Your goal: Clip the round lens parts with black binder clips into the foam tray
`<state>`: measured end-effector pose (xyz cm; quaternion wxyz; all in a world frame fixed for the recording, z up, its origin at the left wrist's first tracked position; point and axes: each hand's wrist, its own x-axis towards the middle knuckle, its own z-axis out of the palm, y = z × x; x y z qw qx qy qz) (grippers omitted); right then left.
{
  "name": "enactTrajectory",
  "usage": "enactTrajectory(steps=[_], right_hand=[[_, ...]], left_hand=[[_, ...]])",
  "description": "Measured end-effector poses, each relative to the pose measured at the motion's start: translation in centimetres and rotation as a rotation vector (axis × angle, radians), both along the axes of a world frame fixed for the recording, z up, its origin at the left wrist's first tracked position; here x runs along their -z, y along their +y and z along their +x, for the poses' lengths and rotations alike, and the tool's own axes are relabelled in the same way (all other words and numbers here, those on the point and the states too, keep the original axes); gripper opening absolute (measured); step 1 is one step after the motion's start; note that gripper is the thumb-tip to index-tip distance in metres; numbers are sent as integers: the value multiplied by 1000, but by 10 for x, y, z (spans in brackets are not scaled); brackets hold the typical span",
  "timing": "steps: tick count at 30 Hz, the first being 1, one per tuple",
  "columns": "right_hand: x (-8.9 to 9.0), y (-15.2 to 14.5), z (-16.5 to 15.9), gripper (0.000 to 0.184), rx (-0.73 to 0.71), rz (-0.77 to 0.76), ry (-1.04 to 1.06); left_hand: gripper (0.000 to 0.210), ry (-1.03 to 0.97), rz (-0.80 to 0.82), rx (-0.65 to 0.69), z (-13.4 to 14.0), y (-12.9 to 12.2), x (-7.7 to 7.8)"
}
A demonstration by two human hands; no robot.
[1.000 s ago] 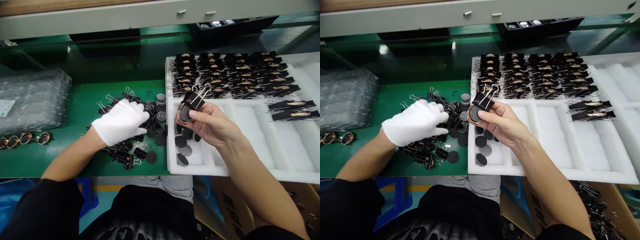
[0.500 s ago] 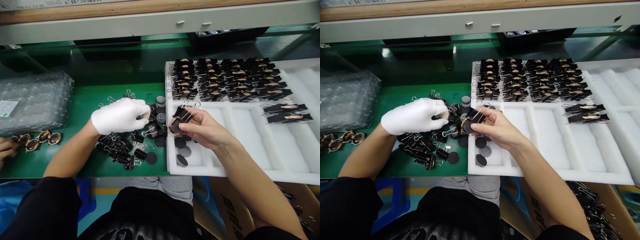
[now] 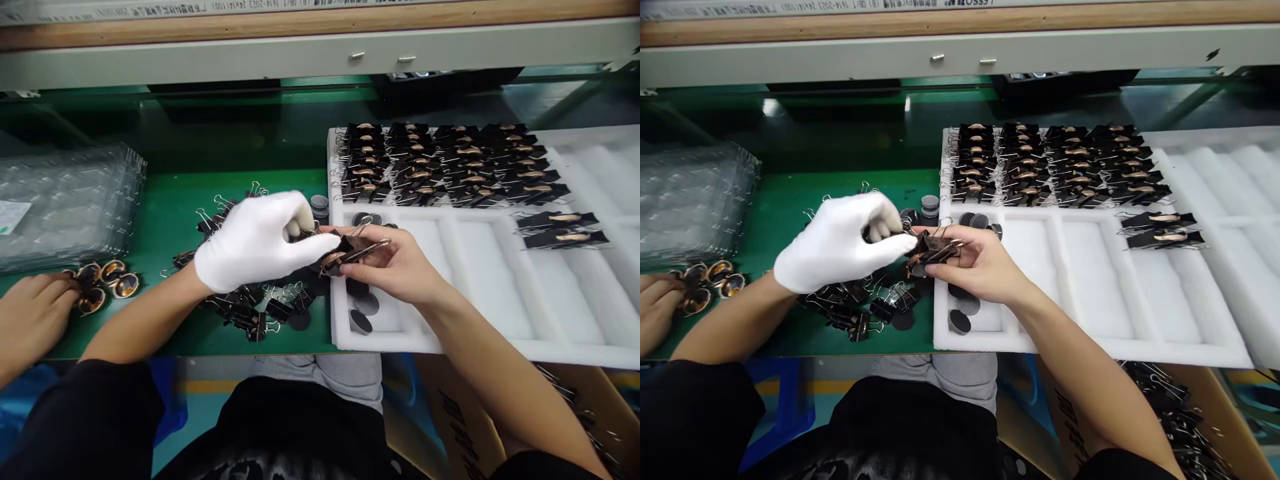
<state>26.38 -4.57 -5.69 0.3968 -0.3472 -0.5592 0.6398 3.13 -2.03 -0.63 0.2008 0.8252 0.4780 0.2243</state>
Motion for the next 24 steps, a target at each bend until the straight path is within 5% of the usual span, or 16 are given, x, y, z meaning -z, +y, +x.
enactTrajectory(steps=[2, 6, 12, 18, 24], right_hand=[[-2, -1, 0, 32, -42, 22, -40], [-3, 0, 0, 32, -93, 71, -106], [-5, 2, 1, 40, -162, -25, -63], [0, 3, -11, 28, 340, -213, 312], [2, 5, -22, 32, 423, -297, 387]], left_hand=[[42, 161, 30, -17, -4, 3, -3], [49, 391, -18, 197, -11, 9, -5], [49, 189, -60, 297, -11, 14, 6], [40, -184, -2, 71, -9, 17, 7], [45, -207, 117, -33, 0, 8, 8]])
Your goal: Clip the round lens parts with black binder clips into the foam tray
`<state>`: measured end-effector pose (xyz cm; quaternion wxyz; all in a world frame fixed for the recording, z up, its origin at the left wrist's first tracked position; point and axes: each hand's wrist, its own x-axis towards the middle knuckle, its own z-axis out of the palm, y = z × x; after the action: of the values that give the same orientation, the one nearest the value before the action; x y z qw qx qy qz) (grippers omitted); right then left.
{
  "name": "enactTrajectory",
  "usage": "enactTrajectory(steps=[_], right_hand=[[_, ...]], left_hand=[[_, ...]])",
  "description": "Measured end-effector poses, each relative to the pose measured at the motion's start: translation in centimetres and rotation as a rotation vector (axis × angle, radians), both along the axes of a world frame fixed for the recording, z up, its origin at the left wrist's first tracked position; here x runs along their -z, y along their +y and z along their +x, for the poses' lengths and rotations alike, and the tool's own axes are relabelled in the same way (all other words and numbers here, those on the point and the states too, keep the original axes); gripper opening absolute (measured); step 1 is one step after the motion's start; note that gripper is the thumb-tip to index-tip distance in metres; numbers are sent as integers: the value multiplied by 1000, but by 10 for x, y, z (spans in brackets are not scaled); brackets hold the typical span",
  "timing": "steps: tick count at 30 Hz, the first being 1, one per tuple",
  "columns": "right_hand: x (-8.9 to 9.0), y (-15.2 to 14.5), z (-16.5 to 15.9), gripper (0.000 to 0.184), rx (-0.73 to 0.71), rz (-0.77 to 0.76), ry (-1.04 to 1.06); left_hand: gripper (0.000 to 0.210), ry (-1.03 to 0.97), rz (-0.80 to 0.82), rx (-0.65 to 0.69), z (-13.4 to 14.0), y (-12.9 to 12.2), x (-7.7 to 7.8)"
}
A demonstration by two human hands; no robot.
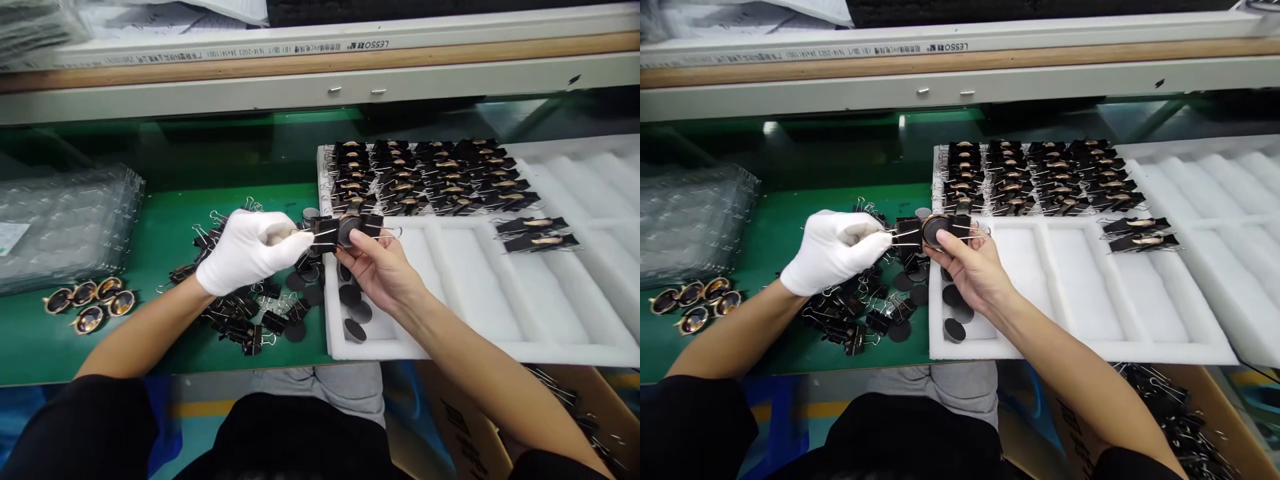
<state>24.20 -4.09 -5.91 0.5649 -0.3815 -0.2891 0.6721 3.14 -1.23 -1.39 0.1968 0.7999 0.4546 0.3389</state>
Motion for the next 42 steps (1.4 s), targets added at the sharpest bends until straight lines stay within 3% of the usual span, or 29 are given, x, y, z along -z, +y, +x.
enactTrajectory(steps=[11, 13, 15, 17, 19, 21, 24, 28, 30, 33, 35, 39, 42], right_hand=[[4, 1, 1, 35, -20, 40, -47], [6, 1, 4, 35, 12, 68, -74], [7, 1, 7, 35, 62, 177, -147], [7, 0, 13, 34, 75, 402, -269], [5, 0, 21, 31, 47, 665, -429], [0, 1, 33, 36, -15, 808, -614], [-12, 4, 56, 61, -178, 714, -794], [-30, 0, 78, 67, -549, 604, -561], [-36, -6, 81, 68, -618, 622, -445], [-38, -19, 76, 79, -697, 643, -439], [-35, -29, 69, 74, -647, 614, -534], [-31, -50, 63, 24, -343, 537, -806], [-37, -58, 96, 18, -309, 615, -931]], left_hand=[[39, -15, -25, 9, 3, 0, 8], [35, -67, -168, 60, 1, 2, 7], [44, -168, -449, 161, 0, 4, 6], [58, -266, -763, 243, 0, 4, 3], [62, -296, -898, 247, 0, 3, 0], [55, -242, -793, 223, 0, 0, -4], [40, -99, -495, 236, -2, -6, -9], [41, 50, -347, 253, -1, -13, -12], [42, 105, -316, 249, 0, -16, -12], [42, 177, -247, 249, 2, -22, -10], [43, 214, -203, 262, 3, -27, -6], [53, 308, -132, 376, 5, -34, 2], [63, 373, -84, 429, 4, -34, 5]])
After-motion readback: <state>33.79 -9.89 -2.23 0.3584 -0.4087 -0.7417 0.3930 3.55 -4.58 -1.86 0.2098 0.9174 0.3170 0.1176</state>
